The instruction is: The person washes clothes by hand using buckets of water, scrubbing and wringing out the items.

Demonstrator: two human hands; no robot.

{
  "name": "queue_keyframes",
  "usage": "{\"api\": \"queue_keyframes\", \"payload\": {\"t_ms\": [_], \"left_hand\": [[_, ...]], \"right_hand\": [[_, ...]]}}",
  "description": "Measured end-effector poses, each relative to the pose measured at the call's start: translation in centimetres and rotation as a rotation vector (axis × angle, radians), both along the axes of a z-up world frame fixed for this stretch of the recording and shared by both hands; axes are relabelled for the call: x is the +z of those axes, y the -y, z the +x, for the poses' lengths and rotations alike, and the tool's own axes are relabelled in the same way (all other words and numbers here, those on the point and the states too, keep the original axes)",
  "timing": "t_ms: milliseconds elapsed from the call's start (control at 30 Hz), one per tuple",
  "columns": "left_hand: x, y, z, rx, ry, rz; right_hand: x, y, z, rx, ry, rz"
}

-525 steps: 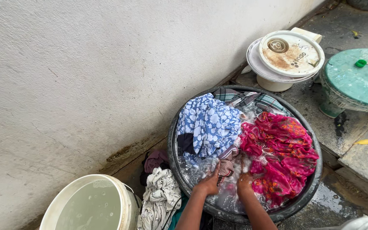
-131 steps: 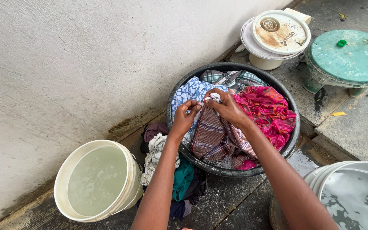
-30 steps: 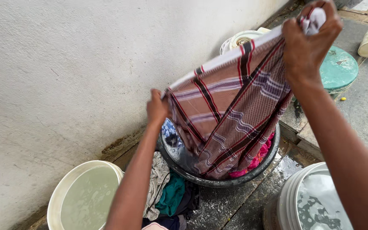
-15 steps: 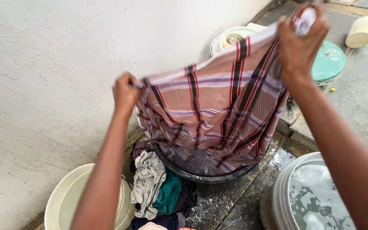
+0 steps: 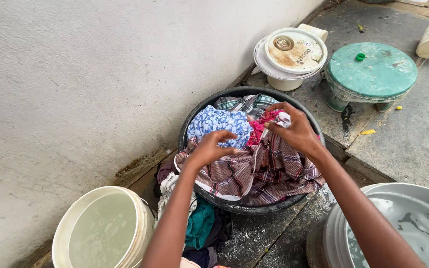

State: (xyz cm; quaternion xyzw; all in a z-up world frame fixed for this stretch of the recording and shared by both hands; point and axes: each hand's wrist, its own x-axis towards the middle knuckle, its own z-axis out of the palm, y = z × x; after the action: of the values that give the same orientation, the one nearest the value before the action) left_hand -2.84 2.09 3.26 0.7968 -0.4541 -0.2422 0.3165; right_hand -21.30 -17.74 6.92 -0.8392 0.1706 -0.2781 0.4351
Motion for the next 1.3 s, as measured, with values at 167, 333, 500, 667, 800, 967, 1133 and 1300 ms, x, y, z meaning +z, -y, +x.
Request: {"api": "queue_keyframes", "payload": {"t_ms": [167,333,500,667,800,967,1133,1300], "left_hand": [[-0.7,3.8,-4.3,-0.025,-0.054,-0.061],[-4.3,3.5,-3.0,0.031,0.036,-0.096],[-5.8,3.4,-1.1,0.234,-0.523,-0.365],[-5.1,3.5,-1.7,0.165,-0.665,-0.603],[-5.1,3.8,-2.2,0.146,-0.672,-0.662],[-6.6,4.0,-1.2,0.256,-0.616,-0.707],[-7.0,3.5,-0.6,0.334,-0.559,-0.739],[-5.4,2.1,-1.0,0.202,-0.651,-0.583]], "right_hand": [[-0.1,-1.3,1.6,0.05,-0.038,0.001],[-0.3,-1.4,1.2,0.041,-0.022,0.033],[-0.3,-1.4,1.6,0.061,-0.013,0.087],[-2.1,-2.4,3.4,0.065,-0.161,0.252],[-3.9,-3.3,4.4,0.167,-0.004,0.114],[-4.0,-4.3,4.7,0.155,0.048,0.004],[-4.1,-4.4,5.0,0.186,-0.028,0.039],[-4.7,-3.9,5.1,0.202,0.05,-0.041]]}}
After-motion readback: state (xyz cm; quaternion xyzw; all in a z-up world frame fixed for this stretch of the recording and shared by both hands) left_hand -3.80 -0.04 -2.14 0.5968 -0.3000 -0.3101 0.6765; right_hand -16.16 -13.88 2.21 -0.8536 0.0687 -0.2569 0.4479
